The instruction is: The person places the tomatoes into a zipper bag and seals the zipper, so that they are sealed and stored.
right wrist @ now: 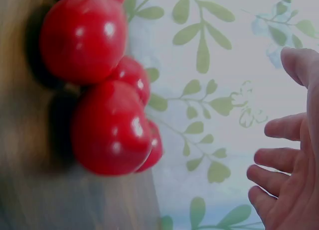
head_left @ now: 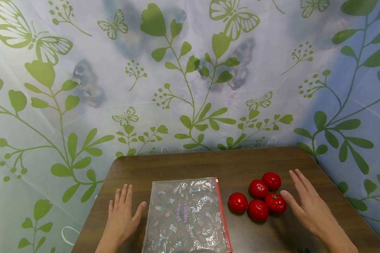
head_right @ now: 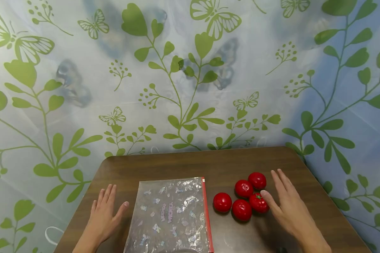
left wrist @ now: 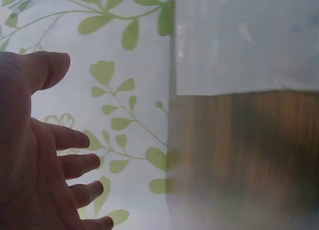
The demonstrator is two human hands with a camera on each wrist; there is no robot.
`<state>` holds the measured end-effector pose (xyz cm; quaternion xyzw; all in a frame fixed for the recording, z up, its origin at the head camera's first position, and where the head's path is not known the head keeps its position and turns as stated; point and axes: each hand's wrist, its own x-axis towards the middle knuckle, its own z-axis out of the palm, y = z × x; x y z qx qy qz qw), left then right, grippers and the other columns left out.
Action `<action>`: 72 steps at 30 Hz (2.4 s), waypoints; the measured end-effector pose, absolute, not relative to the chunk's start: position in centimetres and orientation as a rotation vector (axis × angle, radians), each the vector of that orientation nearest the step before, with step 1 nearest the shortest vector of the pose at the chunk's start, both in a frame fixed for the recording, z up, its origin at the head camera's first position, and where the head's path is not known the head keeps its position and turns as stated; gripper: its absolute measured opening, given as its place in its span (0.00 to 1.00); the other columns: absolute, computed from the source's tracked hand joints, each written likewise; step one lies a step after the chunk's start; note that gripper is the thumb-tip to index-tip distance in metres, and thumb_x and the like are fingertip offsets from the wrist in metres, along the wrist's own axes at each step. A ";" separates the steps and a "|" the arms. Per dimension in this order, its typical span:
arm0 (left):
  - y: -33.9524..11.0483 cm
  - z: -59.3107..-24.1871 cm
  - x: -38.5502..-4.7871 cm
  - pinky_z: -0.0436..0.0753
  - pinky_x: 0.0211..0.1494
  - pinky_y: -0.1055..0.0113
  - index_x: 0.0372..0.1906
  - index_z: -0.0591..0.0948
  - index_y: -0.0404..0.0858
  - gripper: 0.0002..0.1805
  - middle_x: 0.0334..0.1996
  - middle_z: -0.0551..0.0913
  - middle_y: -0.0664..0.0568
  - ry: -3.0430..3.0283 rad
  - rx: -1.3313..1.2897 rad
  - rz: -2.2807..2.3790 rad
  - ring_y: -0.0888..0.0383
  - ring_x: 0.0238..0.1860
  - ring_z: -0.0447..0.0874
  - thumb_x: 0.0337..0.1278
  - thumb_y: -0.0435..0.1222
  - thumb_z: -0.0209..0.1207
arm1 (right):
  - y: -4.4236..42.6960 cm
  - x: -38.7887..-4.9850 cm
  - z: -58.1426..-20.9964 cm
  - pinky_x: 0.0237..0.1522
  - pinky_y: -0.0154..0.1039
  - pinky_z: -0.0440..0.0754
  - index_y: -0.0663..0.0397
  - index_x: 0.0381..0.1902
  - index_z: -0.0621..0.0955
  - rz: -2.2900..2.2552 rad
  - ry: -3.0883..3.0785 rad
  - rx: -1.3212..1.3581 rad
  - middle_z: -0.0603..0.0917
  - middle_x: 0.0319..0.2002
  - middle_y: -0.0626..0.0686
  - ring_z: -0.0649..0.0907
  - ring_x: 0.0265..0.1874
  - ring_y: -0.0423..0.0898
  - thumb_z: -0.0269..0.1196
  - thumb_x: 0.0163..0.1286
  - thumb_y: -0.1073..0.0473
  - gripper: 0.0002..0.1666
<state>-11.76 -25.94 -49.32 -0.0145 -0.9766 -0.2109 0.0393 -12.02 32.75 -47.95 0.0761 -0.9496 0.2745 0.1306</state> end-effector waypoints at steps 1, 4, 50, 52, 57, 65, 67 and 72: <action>-25.8 -49.2 -11.7 0.48 0.78 0.17 0.87 0.50 0.27 0.51 0.87 0.47 0.26 -2.988 -0.047 -0.665 0.21 0.86 0.41 0.83 0.59 0.53 | 32.6 -12.0 -47.7 0.62 0.87 0.64 0.49 0.91 0.52 0.807 -2.757 0.222 0.51 0.89 0.66 0.63 0.78 0.82 0.60 0.85 0.46 0.48; -25.5 -48.7 -11.4 0.50 0.79 0.19 0.87 0.51 0.26 0.51 0.87 0.48 0.25 -2.962 -0.064 -0.707 0.21 0.86 0.42 0.83 0.59 0.54 | 32.0 -12.1 -47.1 0.65 0.86 0.63 0.47 0.91 0.53 0.842 -2.734 0.241 0.54 0.89 0.65 0.66 0.77 0.81 0.61 0.85 0.46 0.47; -19.2 -49.0 -9.6 0.68 0.79 0.29 0.81 0.64 0.22 0.52 0.81 0.66 0.26 -2.874 -0.194 -0.898 0.26 0.82 0.64 0.68 0.52 0.72 | 23.7 -17.0 -45.8 0.60 0.69 0.86 0.56 0.76 0.79 0.859 -2.933 0.477 0.87 0.67 0.61 0.88 0.62 0.64 0.73 0.72 0.35 0.45; -19.0 -49.3 -9.5 0.70 0.78 0.30 0.80 0.66 0.22 0.51 0.79 0.69 0.25 -2.872 -0.204 -0.887 0.26 0.80 0.67 0.67 0.52 0.72 | 23.4 -17.2 -45.8 0.60 0.68 0.86 0.55 0.75 0.80 0.851 -2.938 0.491 0.87 0.67 0.61 0.89 0.61 0.63 0.74 0.72 0.36 0.43; -18.4 -50.0 -9.2 0.71 0.78 0.29 0.79 0.67 0.21 0.53 0.78 0.69 0.24 -2.914 -0.207 -0.924 0.25 0.80 0.67 0.64 0.53 0.74 | 22.8 -17.8 -46.0 0.62 0.67 0.86 0.54 0.74 0.81 0.846 -2.957 0.520 0.92 0.59 0.57 0.90 0.59 0.59 0.75 0.71 0.38 0.41; -17.1 -51.3 -8.9 0.72 0.76 0.29 0.75 0.70 0.20 0.53 0.75 0.72 0.23 -2.970 -0.206 -0.896 0.24 0.77 0.69 0.58 0.53 0.77 | 21.7 -18.4 -46.4 0.64 0.67 0.85 0.54 0.74 0.81 0.894 -2.994 0.546 0.88 0.66 0.59 0.90 0.54 0.55 0.76 0.70 0.41 0.40; -16.9 -52.1 -8.8 0.71 0.77 0.30 0.75 0.71 0.19 0.53 0.74 0.73 0.22 -2.959 -0.213 -0.894 0.23 0.77 0.70 0.57 0.52 0.78 | 21.5 -18.5 -46.5 0.65 0.68 0.84 0.53 0.74 0.81 0.910 -3.001 0.555 0.87 0.67 0.59 0.89 0.59 0.59 0.76 0.70 0.41 0.40; -16.9 -55.5 -9.0 0.71 0.80 0.35 0.72 0.72 0.19 0.53 0.70 0.77 0.23 -2.905 -0.247 -0.804 0.26 0.74 0.74 0.58 0.57 0.76 | 21.2 -18.7 -46.8 0.67 0.68 0.82 0.51 0.74 0.82 0.925 -3.025 0.556 0.86 0.70 0.59 0.85 0.68 0.62 0.77 0.70 0.41 0.40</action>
